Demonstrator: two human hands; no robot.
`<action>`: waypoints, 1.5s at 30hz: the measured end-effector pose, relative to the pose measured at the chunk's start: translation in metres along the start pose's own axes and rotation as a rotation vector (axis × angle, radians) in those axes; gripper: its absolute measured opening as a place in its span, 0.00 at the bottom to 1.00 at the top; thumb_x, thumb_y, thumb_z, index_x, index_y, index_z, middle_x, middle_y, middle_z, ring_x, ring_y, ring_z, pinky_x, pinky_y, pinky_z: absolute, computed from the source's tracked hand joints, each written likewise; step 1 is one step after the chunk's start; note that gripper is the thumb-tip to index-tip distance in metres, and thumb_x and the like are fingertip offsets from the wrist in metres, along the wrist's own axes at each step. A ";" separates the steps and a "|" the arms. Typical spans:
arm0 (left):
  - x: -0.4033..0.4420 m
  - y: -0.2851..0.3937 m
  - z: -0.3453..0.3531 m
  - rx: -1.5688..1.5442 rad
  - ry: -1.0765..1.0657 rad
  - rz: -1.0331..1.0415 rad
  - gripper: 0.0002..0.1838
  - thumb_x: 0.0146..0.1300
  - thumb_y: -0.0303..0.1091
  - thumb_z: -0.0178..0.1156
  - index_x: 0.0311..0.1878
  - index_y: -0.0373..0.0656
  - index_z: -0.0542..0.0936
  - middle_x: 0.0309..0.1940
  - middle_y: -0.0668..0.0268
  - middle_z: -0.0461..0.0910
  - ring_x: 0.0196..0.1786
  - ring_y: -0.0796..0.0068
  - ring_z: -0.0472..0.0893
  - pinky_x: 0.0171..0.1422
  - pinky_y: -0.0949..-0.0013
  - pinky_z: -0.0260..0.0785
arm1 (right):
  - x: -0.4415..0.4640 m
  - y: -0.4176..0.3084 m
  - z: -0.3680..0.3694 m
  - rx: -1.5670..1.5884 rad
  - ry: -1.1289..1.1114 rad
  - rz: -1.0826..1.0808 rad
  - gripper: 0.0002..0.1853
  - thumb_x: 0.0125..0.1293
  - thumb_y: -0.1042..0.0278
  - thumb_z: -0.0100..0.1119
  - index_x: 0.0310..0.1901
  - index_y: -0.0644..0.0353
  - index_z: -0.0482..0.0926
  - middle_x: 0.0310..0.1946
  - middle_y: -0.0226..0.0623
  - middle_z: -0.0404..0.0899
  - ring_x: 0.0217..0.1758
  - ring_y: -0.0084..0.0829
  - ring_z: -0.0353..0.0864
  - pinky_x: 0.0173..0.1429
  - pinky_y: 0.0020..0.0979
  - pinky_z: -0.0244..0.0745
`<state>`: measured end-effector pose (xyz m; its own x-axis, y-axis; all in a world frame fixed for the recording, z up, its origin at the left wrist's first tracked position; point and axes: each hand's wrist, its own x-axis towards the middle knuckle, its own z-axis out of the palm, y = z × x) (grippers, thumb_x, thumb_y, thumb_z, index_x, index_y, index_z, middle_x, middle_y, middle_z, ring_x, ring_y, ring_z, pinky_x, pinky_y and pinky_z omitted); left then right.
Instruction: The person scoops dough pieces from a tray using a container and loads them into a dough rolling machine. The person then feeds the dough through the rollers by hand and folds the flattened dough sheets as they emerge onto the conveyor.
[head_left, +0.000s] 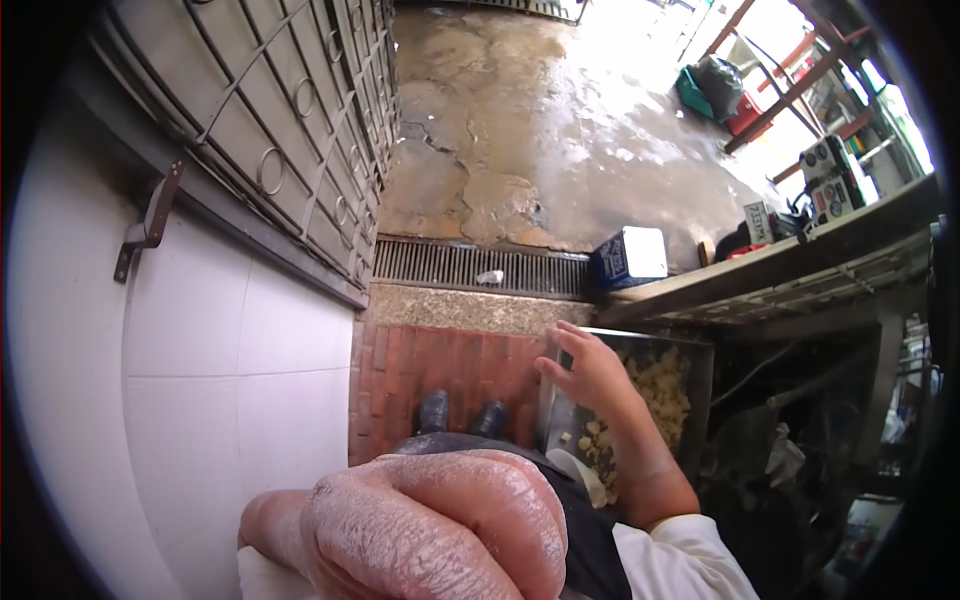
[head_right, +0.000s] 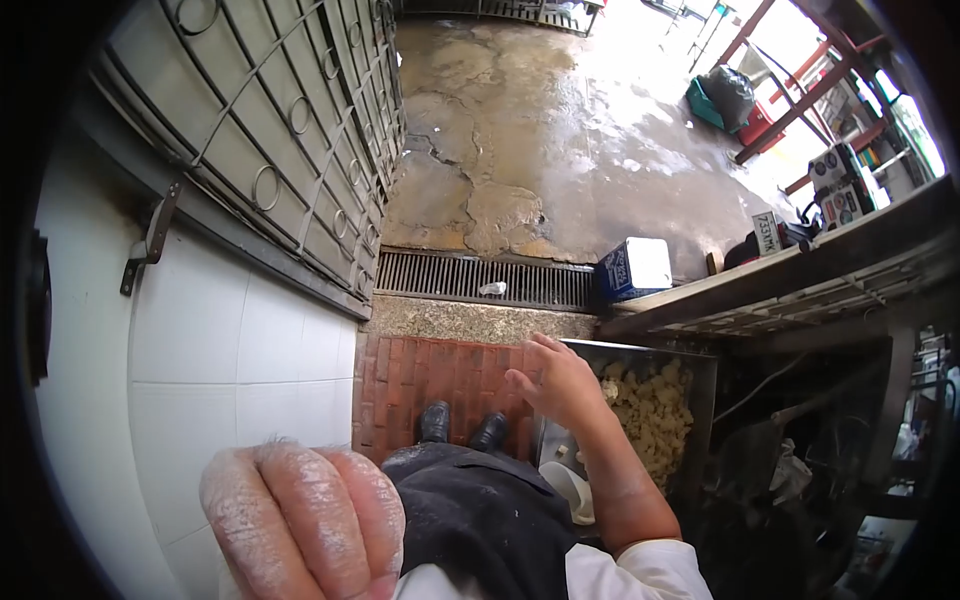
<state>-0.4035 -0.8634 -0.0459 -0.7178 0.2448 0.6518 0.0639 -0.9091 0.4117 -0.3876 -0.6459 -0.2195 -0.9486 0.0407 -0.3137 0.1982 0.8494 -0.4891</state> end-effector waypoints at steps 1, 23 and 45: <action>0.014 0.015 -0.006 0.051 -0.093 -0.091 0.16 0.43 0.28 0.81 0.28 0.43 0.79 0.30 0.65 0.76 0.29 0.75 0.74 0.31 0.75 0.67 | 0.003 -0.004 0.000 -0.007 -0.002 -0.006 0.30 0.61 0.51 0.62 0.62 0.58 0.74 0.67 0.44 0.69 0.68 0.44 0.69 0.70 0.39 0.65; -0.044 0.013 -0.121 0.096 0.230 -0.979 0.11 0.62 0.30 0.64 0.46 0.38 0.77 0.39 0.63 0.80 0.40 0.74 0.80 0.44 0.72 0.73 | -0.072 0.001 -0.015 0.050 0.256 0.198 0.29 0.63 0.50 0.60 0.61 0.60 0.74 0.65 0.50 0.70 0.68 0.46 0.69 0.69 0.39 0.65; -0.124 -0.009 -0.159 1.078 -0.877 -0.978 0.29 0.57 0.47 0.67 0.58 0.41 0.78 0.62 0.52 0.74 0.65 0.52 0.73 0.69 0.57 0.65 | -0.181 -0.083 0.087 0.082 0.369 0.412 0.36 0.62 0.48 0.61 0.67 0.59 0.66 0.68 0.52 0.65 0.71 0.48 0.63 0.71 0.45 0.60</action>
<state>-0.4252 -0.9394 -0.2317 -0.2249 0.9680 -0.1111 0.5347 0.2179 0.8164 -0.2105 -0.7696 -0.1929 -0.8092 0.5546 -0.1938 0.5753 0.6811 -0.4529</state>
